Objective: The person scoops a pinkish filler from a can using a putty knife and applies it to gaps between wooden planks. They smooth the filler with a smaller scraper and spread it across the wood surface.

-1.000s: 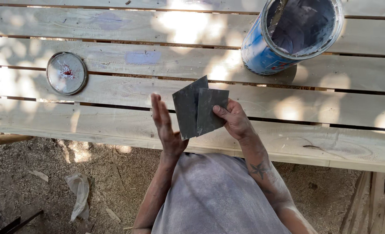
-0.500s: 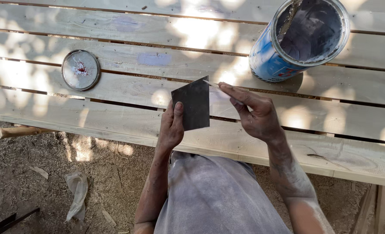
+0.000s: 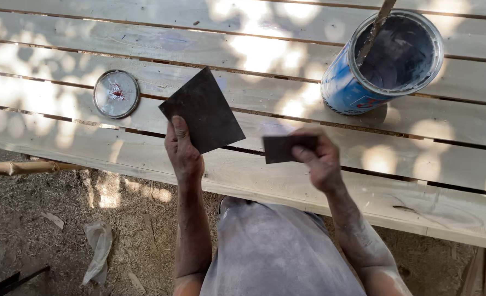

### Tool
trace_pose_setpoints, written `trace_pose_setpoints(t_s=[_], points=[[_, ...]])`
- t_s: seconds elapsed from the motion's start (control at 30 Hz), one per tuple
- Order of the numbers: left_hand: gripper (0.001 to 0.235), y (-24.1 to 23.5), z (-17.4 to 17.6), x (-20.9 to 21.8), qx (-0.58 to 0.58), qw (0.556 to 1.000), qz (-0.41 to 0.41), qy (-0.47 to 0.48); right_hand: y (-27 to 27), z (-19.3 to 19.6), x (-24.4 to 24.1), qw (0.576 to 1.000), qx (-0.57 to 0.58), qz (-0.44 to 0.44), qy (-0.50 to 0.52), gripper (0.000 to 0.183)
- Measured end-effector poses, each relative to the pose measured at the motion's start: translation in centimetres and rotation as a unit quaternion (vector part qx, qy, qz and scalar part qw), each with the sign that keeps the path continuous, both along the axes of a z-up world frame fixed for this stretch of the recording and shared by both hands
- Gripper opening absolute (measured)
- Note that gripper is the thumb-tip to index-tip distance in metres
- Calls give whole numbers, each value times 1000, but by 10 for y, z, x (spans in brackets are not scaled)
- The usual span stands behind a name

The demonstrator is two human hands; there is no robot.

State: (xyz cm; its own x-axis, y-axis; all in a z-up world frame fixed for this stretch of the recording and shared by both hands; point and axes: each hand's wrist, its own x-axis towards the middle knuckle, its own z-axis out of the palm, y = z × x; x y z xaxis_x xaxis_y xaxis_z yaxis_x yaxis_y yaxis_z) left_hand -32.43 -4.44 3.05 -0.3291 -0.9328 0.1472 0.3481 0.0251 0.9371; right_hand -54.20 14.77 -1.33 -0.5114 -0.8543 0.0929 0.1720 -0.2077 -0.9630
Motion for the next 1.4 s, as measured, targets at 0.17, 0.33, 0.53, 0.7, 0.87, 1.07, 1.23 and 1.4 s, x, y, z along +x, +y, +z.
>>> trace_pose_setpoints(t_s=[0.17,0.33,0.53,0.7,0.87,1.07,1.23,1.4], points=[[18,23,-7,-7,-331,907,-25,-258,-5,19,-21,869,-196,113,-439,25],[28,40,4,-9,-519,784,-44,-337,-13,9,-11,891,-29,129,-435,32],[48,41,-9,-14,-239,966,7,-97,-20,-23,4,939,3,99,-329,34],[40,32,-32,-9,64,981,-180,32,-23,-16,8,970,66,125,-199,31],[38,33,-21,-5,-60,987,-24,-147,-19,48,-23,996,-34,47,73,15],[41,31,10,-16,-134,978,-35,-157,-48,109,-21,794,-133,14,593,30],[38,17,12,-16,-180,965,45,-185,-64,60,26,767,-159,20,621,32],[35,0,3,1,-196,955,106,-198,-41,36,34,808,-110,232,531,41]])
